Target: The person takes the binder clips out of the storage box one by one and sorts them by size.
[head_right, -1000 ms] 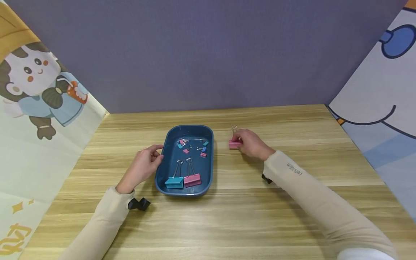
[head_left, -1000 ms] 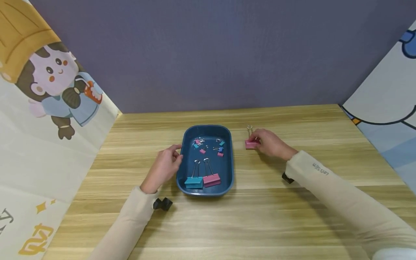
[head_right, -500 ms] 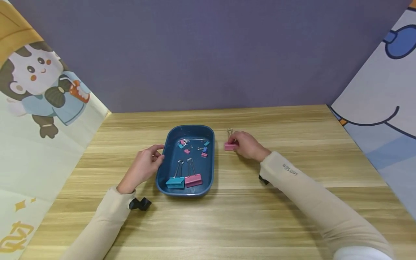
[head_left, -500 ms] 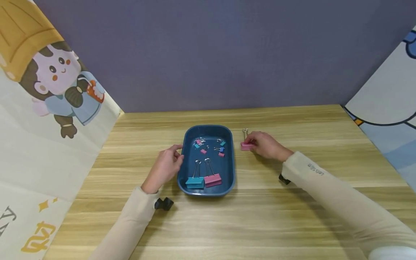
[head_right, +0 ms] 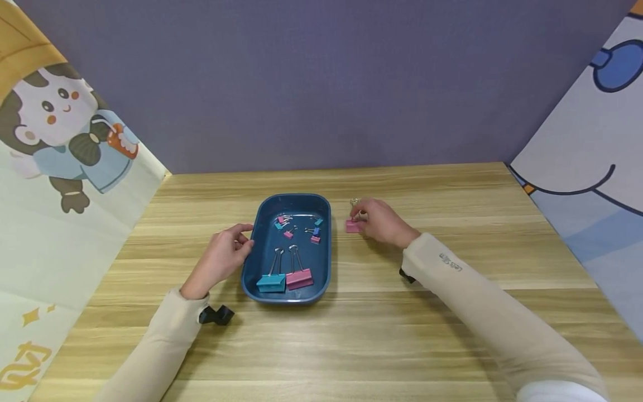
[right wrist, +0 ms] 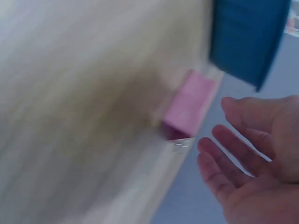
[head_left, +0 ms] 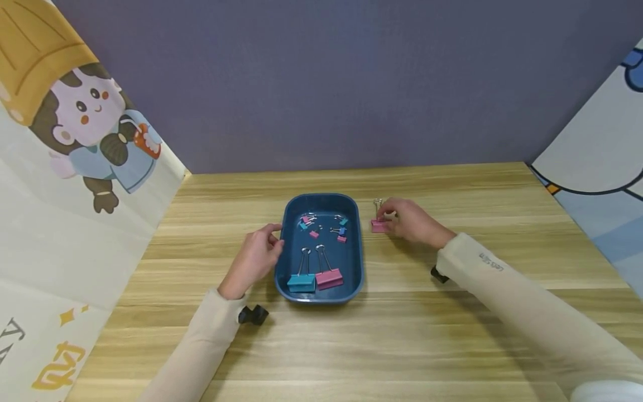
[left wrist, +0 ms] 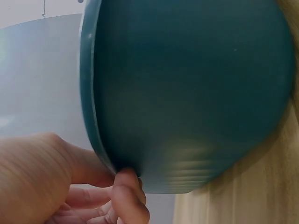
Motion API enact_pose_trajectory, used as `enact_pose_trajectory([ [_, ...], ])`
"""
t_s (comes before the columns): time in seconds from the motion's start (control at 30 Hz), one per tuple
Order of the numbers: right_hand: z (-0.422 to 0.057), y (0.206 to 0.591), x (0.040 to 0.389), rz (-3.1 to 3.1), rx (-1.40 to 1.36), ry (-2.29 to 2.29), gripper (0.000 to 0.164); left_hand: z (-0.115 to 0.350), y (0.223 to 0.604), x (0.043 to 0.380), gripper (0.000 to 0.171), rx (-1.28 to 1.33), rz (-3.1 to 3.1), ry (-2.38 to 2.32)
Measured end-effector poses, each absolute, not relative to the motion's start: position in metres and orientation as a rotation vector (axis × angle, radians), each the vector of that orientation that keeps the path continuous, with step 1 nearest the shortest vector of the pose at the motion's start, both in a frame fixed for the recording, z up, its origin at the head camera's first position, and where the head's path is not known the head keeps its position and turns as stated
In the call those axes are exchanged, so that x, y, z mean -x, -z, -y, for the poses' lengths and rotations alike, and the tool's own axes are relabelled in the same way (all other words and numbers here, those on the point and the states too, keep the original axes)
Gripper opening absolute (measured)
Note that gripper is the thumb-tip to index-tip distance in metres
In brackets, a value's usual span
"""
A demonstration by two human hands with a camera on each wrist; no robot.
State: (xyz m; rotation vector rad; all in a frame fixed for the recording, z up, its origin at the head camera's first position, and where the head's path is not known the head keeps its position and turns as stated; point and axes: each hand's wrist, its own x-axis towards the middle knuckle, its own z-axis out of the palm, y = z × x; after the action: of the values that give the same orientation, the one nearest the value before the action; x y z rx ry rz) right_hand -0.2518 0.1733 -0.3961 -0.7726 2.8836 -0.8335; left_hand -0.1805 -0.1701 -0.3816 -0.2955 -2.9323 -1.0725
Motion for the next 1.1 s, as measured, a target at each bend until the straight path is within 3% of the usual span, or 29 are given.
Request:
enact_pose_trajectory([
  [0.33, -0.136, 0.356, 0.228, -2.857, 1.056, 0.954, 0.025, 0.171, 0.380, 0.182, 0.036, 0.301, 2.946, 1.047],
  [0.63, -0.095, 0.352, 0.208, -2.693, 1.243, 0.834, 0.027, 0.173, 0.380, 0.184, 0.036, 0.320, 2.946, 1.061],
  [1.1, -0.059, 0.365, 0.192, -2.448, 1.140, 0.438, 0.030, 0.174, 0.378, 0.184, 0.037, 0.308, 2.973, 1.100],
])
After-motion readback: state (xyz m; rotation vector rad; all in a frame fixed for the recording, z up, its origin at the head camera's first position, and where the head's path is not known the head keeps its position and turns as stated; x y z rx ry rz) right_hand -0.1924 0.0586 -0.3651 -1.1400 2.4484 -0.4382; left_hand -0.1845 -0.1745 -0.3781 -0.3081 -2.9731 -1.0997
